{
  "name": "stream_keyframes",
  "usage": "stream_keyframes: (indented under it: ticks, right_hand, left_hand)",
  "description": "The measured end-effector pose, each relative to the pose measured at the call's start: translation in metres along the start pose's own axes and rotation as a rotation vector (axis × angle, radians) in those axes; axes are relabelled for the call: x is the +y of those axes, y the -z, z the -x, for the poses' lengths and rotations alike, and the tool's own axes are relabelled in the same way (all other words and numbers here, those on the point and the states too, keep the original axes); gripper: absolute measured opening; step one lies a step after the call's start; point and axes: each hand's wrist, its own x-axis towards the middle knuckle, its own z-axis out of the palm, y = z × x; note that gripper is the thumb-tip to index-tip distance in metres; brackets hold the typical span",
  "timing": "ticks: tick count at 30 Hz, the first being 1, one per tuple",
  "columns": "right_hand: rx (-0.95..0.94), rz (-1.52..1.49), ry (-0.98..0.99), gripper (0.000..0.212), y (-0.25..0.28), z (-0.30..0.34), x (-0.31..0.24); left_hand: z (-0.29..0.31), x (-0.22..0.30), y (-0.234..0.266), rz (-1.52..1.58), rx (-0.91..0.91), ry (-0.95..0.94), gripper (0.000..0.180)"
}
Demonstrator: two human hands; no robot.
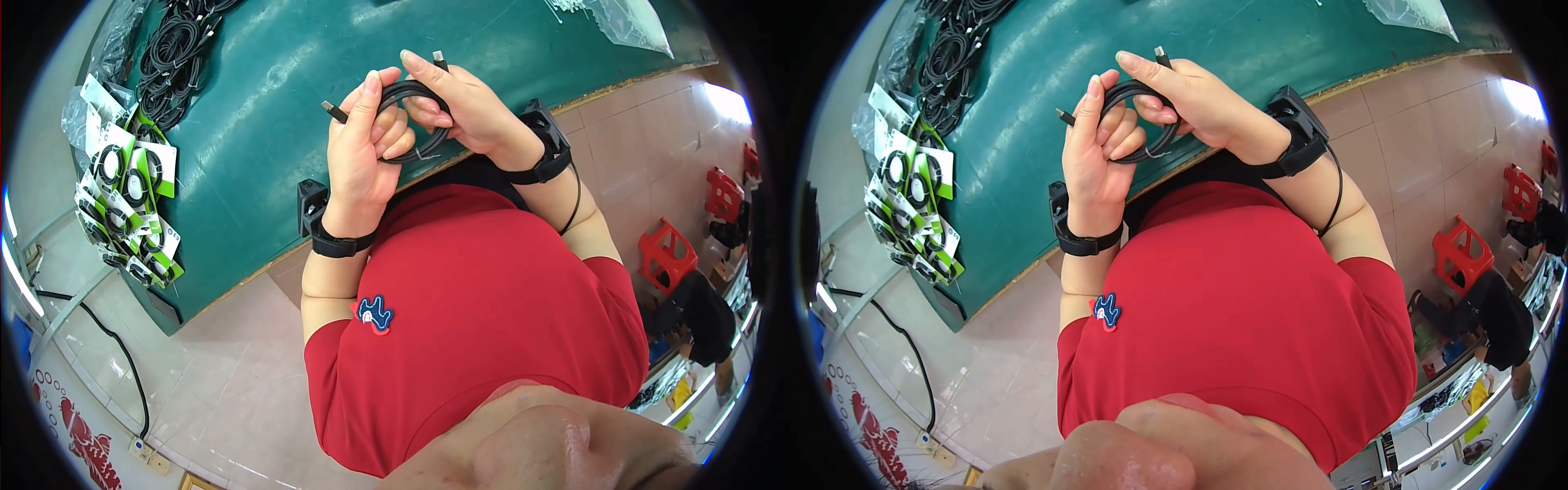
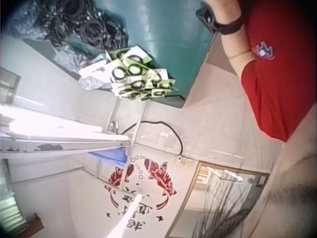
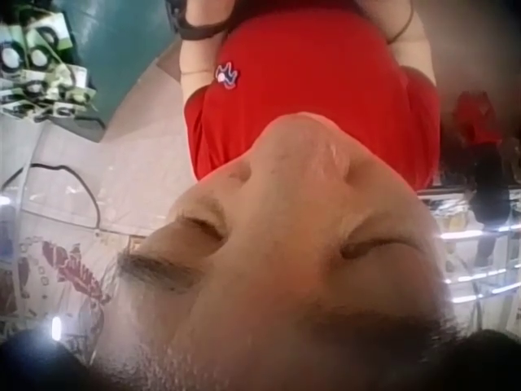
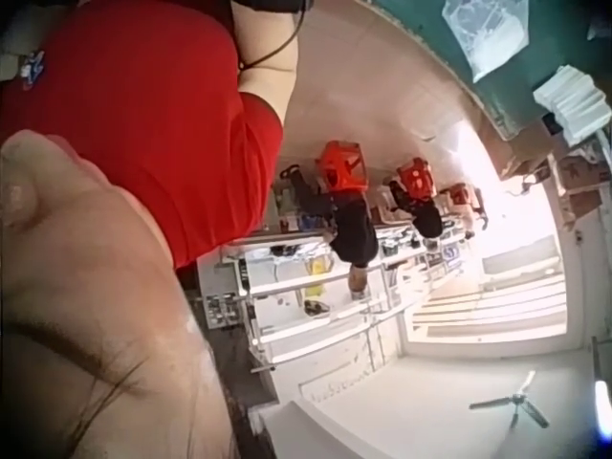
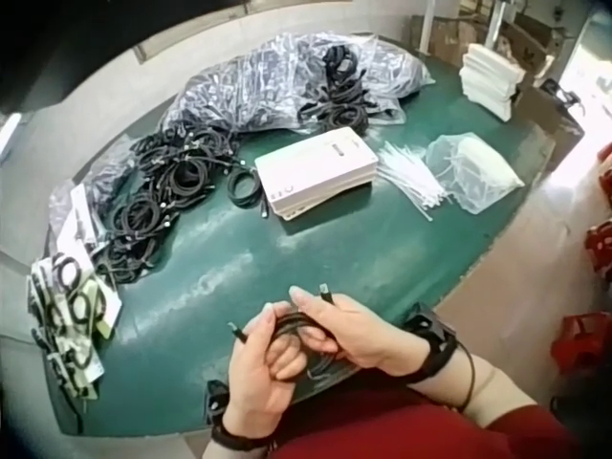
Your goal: Manually packaging USB cables into retail cardboard and plastic blister packs.
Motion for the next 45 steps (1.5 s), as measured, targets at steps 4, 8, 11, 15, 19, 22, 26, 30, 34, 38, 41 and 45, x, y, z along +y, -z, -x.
stream_keyframes:
  ticks: [4,8,11,15,19,22,26,30,34,38,41,45]
  right_hand:
    - [0.019,0.001,0.085,0.048,0.002,0.002,-0.005]
    - [0.026,0.057,0.067,0.049,0.008,0.005,-0.012]
    - [0.015,0.079,0.077,0.050,0.010,0.007,-0.011]
    - [-0.057,0.125,0.092,0.052,0.011,0.012,-0.010]
    - [-0.085,0.166,0.101,0.053,0.008,0.019,-0.011]
    - [-0.088,0.177,0.111,0.054,0.006,0.023,-0.014]
    - [-0.097,0.162,0.111,0.053,0.007,0.026,-0.013]
    - [-0.051,0.145,0.080,0.053,0.012,0.025,-0.013]
    - [0.061,0.173,0.076,0.053,0.014,0.018,-0.014]
    - [0.064,0.212,0.083,0.053,0.014,0.017,-0.016]
    - [0.014,0.225,0.093,0.054,0.016,0.017,-0.018]
    - [-0.016,0.216,0.155,0.053,0.015,0.014,-0.013]
  left_hand:
    - [0.002,-0.009,-0.022,-0.148,0.160,-0.071,0.019]
    - [0.015,-0.017,-0.010,-0.374,0.069,0.039,0.014]
    - [0.018,-0.016,0.001,-0.417,-0.023,0.166,0.020]
    - [0.020,-0.015,0.007,-0.354,-0.048,0.278,0.025]
    - [0.021,-0.014,0.007,-0.276,-0.112,0.333,0.025]
    - [0.022,-0.012,0.005,-0.185,-0.112,0.394,0.025]
    - [0.022,-0.011,0.007,-0.144,-0.135,0.417,0.026]
    - [0.022,-0.012,0.008,-0.147,-0.168,0.409,0.025]
    - [0.011,-0.013,0.000,-0.669,-0.169,-0.046,0.025]
    - [0.015,-0.019,-0.019,-0.749,0.007,-0.195,0.023]
    - [0.011,-0.018,-0.012,-0.399,0.156,-0.111,0.014]
    - [0.002,-0.018,-0.011,-0.331,0.027,-0.200,0.012]
